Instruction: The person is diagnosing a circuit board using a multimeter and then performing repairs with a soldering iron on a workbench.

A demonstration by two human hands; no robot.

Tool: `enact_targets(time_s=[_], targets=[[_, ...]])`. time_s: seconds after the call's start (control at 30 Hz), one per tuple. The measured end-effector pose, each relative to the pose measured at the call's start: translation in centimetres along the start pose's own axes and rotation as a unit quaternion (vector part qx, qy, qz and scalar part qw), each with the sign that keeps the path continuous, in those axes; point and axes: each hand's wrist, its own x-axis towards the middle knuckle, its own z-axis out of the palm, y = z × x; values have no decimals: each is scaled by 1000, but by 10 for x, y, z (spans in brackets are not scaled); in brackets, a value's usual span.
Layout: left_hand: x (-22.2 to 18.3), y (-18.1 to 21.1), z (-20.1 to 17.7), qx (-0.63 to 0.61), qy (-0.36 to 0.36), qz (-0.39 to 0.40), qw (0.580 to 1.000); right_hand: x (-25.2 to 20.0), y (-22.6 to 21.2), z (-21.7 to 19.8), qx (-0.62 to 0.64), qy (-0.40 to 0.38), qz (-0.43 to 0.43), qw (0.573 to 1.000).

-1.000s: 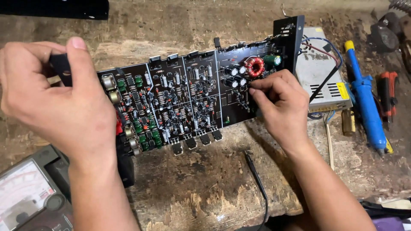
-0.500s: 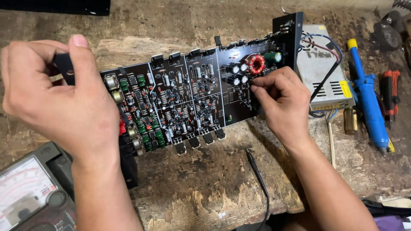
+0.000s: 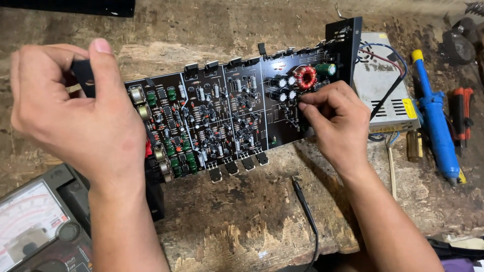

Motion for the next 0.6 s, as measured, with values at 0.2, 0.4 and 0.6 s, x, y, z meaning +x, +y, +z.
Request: enact_targets(time_s=[0.2, 0.4, 0.6], targets=[[0, 0, -1, -1, -3, -7, 1000, 0, -1, 0, 4, 0, -3, 1000], [0, 1, 0, -2, 2, -8, 1000, 0, 0, 1, -13, -5, -9, 1000], [0, 0, 0, 10, 4, -9, 1000, -1, 1, 0, -25, -18, -45, 999]])
